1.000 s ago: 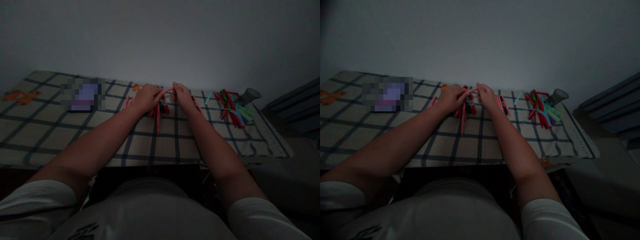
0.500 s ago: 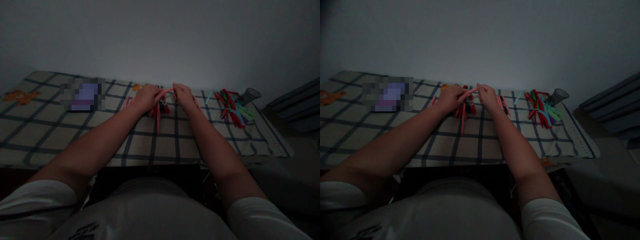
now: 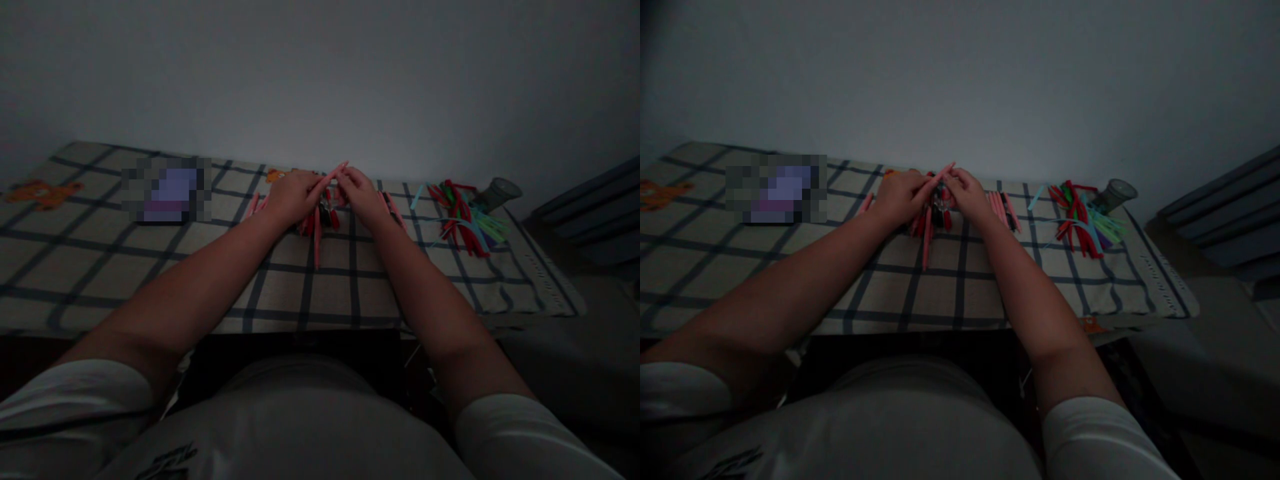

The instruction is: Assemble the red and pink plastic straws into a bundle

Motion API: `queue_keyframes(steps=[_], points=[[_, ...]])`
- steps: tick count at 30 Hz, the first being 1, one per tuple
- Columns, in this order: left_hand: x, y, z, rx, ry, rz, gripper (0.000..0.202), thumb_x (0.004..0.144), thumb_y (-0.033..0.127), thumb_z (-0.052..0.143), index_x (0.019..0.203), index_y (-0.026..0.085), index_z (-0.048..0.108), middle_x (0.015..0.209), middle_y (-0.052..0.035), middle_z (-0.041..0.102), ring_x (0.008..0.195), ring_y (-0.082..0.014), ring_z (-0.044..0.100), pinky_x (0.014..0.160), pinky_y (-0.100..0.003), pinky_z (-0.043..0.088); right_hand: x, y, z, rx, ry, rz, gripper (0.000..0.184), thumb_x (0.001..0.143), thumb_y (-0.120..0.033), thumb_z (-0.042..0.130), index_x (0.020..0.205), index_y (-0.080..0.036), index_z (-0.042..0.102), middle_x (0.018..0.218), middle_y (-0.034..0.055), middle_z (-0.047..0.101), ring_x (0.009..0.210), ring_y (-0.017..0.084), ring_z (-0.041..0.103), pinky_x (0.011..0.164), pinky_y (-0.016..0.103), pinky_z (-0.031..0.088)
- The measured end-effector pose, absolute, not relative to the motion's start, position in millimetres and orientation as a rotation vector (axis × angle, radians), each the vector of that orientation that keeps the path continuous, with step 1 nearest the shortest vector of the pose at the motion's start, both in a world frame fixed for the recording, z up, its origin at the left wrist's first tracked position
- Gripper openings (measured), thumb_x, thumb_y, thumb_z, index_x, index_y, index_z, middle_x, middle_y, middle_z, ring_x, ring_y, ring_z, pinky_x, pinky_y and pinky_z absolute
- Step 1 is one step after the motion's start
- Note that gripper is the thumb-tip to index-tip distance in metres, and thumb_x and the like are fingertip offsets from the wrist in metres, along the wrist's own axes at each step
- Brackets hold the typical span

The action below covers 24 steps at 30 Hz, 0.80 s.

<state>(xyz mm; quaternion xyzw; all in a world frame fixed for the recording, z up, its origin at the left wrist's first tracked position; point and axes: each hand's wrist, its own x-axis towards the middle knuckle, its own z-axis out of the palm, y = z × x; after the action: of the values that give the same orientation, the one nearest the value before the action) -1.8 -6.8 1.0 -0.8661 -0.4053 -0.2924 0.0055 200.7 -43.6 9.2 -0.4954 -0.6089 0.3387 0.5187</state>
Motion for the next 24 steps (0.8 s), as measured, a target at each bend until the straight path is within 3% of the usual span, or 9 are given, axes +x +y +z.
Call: queue_keyframes(steps=[7,15,20,24], points=[[-1.8,-8.1,1.0,-2.725,-1.281,-0.925,0.069,0.125,0.06,0.032,0.127,0.022,0.091,0.12,-0.0172,0.089,0.111,-0.0348,0.077,0.096,-0.047,0.054,197.4,-42.4,8.4,-1.18,-1.445,0.827,0.056,0.105,-0.083,0.081,0.092,-0.031,0.064,0.079,-0.0019,0.06,0.075,0.02,0.064,0.069,0.032,0.059],[-4.9,-10.5,4.9,-2.74,-1.226,-1.001,0.071,0.126,0.059,0.029,0.111,0.022,0.088,0.111,-0.016,0.086,0.107,-0.0325,0.076,0.094,-0.045,0.053,203.1,-36.8,15.4,-1.207,-1.194,0.79,0.064,0.109,-0.091,0.064,0.093,-0.03,0.051,0.087,0.0009,0.073,0.069,0.016,0.066,0.063,0.028,0.056],[-4.1,-8.5,1.8,-2.738,-1.247,-0.955,0.066,0.125,0.058,0.033,0.111,0.021,0.086,0.113,-0.0162,0.085,0.112,-0.0334,0.075,0.098,-0.045,0.054,227.9,-30.3,19.9,-1.254,-1.177,0.773,0.061,0.106,-0.086,0.069,0.09,-0.03,0.05,0.08,0.0007,0.07,0.067,0.017,0.065,0.061,0.029,0.053],[-3.7,-7.6,1.3,-2.74,-1.246,-0.94,0.066,0.126,0.059,0.033,0.109,0.021,0.086,0.114,-0.0162,0.086,0.109,-0.0328,0.076,0.095,-0.045,0.054,253.1,-23.5,14.2,-1.356,-1.195,0.739,0.049,0.108,-0.068,0.075,0.084,-0.029,0.056,0.076,0.0009,0.066,0.066,0.018,0.061,0.062,0.032,0.051]])
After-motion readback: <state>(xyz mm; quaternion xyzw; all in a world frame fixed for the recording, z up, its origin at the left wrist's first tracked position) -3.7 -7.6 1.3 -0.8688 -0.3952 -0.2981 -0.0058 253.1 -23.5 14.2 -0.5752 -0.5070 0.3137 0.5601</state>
